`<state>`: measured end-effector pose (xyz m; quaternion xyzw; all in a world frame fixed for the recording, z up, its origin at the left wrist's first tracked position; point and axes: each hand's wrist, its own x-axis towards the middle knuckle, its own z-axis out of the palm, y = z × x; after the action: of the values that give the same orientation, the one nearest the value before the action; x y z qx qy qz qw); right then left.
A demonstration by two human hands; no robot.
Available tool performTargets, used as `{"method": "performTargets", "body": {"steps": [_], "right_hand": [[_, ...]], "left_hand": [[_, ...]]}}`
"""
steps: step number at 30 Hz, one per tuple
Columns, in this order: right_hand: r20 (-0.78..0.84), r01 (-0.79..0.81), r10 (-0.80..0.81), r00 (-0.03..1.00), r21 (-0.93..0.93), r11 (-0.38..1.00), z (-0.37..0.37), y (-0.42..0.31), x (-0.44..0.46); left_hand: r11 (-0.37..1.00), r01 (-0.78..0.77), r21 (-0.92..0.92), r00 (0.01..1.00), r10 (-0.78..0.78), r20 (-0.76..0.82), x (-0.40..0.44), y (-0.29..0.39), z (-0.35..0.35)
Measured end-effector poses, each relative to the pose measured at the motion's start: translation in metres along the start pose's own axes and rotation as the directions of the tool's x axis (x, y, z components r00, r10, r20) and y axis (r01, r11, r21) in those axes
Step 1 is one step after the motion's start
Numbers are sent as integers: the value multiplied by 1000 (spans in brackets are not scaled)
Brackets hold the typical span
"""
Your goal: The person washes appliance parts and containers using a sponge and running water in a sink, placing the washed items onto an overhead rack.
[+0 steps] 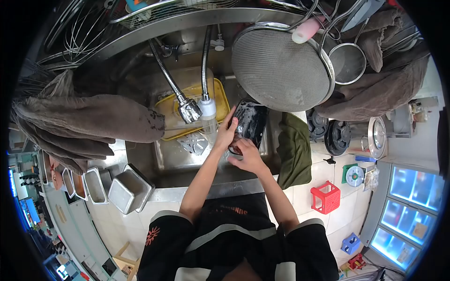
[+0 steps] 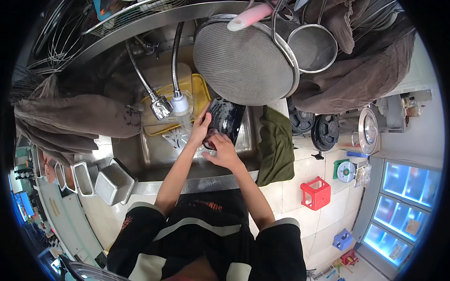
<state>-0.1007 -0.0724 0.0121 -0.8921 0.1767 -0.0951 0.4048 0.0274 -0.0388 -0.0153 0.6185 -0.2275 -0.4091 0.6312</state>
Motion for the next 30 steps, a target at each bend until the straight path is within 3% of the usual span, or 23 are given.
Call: {"method": "performTargets", "body": {"steps": [2,3,5,6,7,8,9,11,12,13,15,16,19,21,23,24,27,28,29,30], "right_hand": [[14,-60,64,998,-228,972,2,-5,-2],[-26,-72,70,997,-115,991,4,2,-4],[-103,-78,89,991,109,991,2,29,-11],[-131,-292,352,927,338,895,-6,36,-16],[-39,-368,507,861,639,675,-19,40,-20],[-8,-271,534,845,856,440,-19,46,-25],[30,-139,549,835,978,158,-15,53,-27],[79,-80,660,747,996,-29,-8,65,-29],[113,-40,709,696,992,-119,-4,73,-30],[121,-94,784,608,992,-81,-2,85,-31],[-66,-309,795,603,899,309,-5,108,-37],[-125,-524,864,488,749,404,-15,99,-34],[-337,-588,820,463,575,568,-4,104,-35],[-484,-515,774,408,578,633,12,112,-32],[-638,-409,705,309,580,704,25,115,-26],[-683,-451,678,271,532,717,21,102,-21],[-695,-441,693,190,570,693,-3,61,-6],[-619,-312,741,260,672,672,-4,55,-2],[-671,-281,664,331,601,748,17,90,-5],[-611,-296,710,350,647,702,17,81,0]], "left_hand": [[995,98,11,994,-97,-45,1,-19,4],[953,298,-49,954,-299,-21,0,-16,3],[747,648,-148,760,-647,61,-2,-5,-1],[710,677,-193,733,-676,80,1,-27,-13],[732,649,-206,756,-652,64,-2,-29,-20],[884,468,-7,880,-467,-82,6,-73,-23],[939,262,223,958,-226,-175,15,-115,-25],[898,415,-144,900,-428,-80,-2,-98,-22],[799,546,-253,825,-565,0,-9,-87,-26],[665,663,-344,729,-678,94,-15,-85,-31],[657,525,-541,818,-565,107,-22,-89,-38],[652,464,-600,850,-519,93,-26,-79,-39],[641,353,-682,901,-428,64,-30,-60,-40],[704,323,-632,923,-383,44,-34,-51,-39],[871,236,-431,971,-226,75,-32,-61,-43],[930,176,-323,983,-149,105,-31,-65,-45],[969,46,-241,995,-25,92,-37,-30,-28],[987,27,-159,990,-5,138,-42,-21,-24],[993,31,-115,981,-8,196,-43,-21,-22],[997,32,-72,967,-13,256,-42,-22,-20]]}}
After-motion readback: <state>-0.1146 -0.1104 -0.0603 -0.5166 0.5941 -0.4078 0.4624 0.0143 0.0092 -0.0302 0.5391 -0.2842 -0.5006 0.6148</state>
